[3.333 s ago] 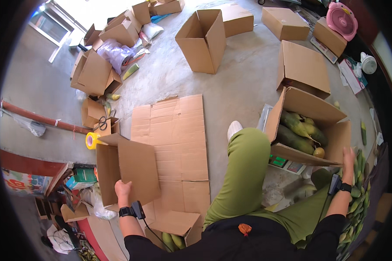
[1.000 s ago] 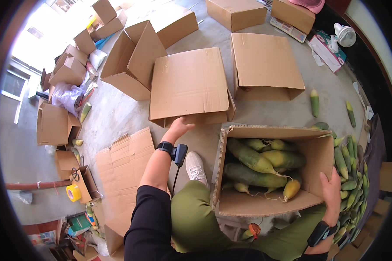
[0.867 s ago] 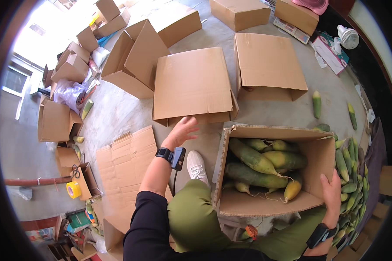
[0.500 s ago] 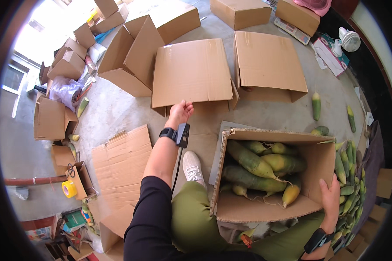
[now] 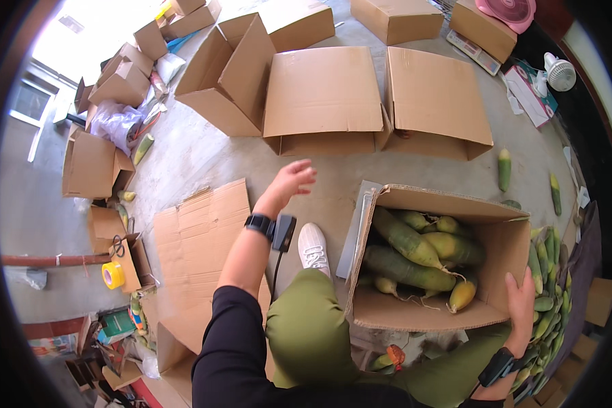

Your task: Sorting and packing papayas into cardboard boxes on a production floor.

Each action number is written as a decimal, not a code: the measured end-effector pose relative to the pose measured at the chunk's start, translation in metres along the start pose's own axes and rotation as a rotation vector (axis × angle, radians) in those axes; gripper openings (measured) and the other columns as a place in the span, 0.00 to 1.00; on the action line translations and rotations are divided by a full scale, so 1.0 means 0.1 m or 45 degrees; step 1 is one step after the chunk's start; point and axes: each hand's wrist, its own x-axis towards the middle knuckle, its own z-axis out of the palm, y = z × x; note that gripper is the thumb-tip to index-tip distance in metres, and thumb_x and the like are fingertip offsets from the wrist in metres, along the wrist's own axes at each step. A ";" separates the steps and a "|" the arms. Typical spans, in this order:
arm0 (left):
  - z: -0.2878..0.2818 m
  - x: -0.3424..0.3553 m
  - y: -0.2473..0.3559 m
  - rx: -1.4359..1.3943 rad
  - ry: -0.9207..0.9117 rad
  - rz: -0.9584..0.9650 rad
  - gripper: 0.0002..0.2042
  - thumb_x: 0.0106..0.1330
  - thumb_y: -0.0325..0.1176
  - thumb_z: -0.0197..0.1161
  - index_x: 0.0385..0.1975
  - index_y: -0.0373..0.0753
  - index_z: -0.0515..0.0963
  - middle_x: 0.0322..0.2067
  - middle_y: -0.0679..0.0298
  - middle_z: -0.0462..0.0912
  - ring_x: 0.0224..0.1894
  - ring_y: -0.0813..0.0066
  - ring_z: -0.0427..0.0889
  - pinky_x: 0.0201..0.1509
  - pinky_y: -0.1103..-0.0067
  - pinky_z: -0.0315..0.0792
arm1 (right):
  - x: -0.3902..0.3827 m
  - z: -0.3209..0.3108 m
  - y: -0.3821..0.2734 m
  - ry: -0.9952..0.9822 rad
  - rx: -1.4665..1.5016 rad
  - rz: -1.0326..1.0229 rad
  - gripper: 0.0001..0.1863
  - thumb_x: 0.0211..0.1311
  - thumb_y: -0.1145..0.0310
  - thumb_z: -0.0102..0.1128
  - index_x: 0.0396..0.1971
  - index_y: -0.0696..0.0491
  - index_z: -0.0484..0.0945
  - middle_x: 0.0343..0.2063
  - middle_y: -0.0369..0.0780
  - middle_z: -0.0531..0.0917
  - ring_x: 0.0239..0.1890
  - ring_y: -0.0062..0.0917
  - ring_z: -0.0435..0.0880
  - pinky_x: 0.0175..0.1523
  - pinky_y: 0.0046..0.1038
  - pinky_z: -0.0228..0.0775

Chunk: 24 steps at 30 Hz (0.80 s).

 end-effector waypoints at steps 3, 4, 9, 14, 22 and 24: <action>-0.06 -0.60 -0.22 0.141 0.084 -0.076 0.25 0.68 0.38 0.56 0.61 0.35 0.63 0.52 0.56 0.76 0.51 0.68 0.77 0.50 0.72 0.74 | 0.02 0.00 0.02 -0.036 -0.104 0.017 0.19 0.59 0.71 0.53 0.48 0.64 0.69 0.42 0.51 0.79 0.44 0.39 0.78 0.52 0.33 0.66; -0.06 -0.77 -0.29 0.225 0.099 -0.131 0.24 0.68 0.38 0.56 0.61 0.35 0.64 0.51 0.57 0.77 0.50 0.69 0.77 0.49 0.73 0.74 | 0.03 0.00 0.04 -0.017 -0.074 -0.006 0.18 0.59 0.70 0.53 0.48 0.63 0.69 0.42 0.51 0.79 0.44 0.40 0.78 0.51 0.34 0.66; -0.04 -1.50 -0.34 0.296 0.001 -0.220 0.23 0.68 0.40 0.56 0.59 0.37 0.67 0.49 0.60 0.78 0.47 0.72 0.78 0.45 0.75 0.75 | 0.11 -0.04 0.18 -0.022 -0.086 -0.042 0.18 0.60 0.69 0.54 0.48 0.63 0.70 0.41 0.52 0.79 0.45 0.43 0.78 0.51 0.34 0.66; 0.32 -1.94 0.43 0.705 -0.094 -0.011 0.24 0.67 0.45 0.56 0.57 0.35 0.70 0.47 0.59 0.80 0.45 0.74 0.79 0.45 0.77 0.74 | 0.16 0.05 0.30 0.025 -0.153 -0.151 0.18 0.60 0.67 0.54 0.47 0.63 0.71 0.41 0.53 0.80 0.45 0.45 0.78 0.51 0.37 0.67; 1.34 -2.08 1.20 1.469 -0.361 0.348 0.28 0.58 0.55 0.60 0.46 0.34 0.77 0.43 0.50 0.81 0.46 0.57 0.80 0.52 0.68 0.72 | 0.40 -0.02 0.72 -0.019 -0.211 -0.203 0.17 0.62 0.66 0.51 0.46 0.62 0.74 0.38 0.49 0.82 0.42 0.36 0.80 0.50 0.34 0.68; 1.19 -2.35 1.13 1.259 -0.265 0.404 0.29 0.58 0.54 0.60 0.48 0.34 0.76 0.43 0.50 0.81 0.46 0.57 0.80 0.52 0.69 0.72 | 0.45 -0.02 0.79 0.019 -0.093 -0.133 0.18 0.63 0.65 0.51 0.47 0.62 0.74 0.40 0.47 0.82 0.42 0.34 0.80 0.50 0.33 0.68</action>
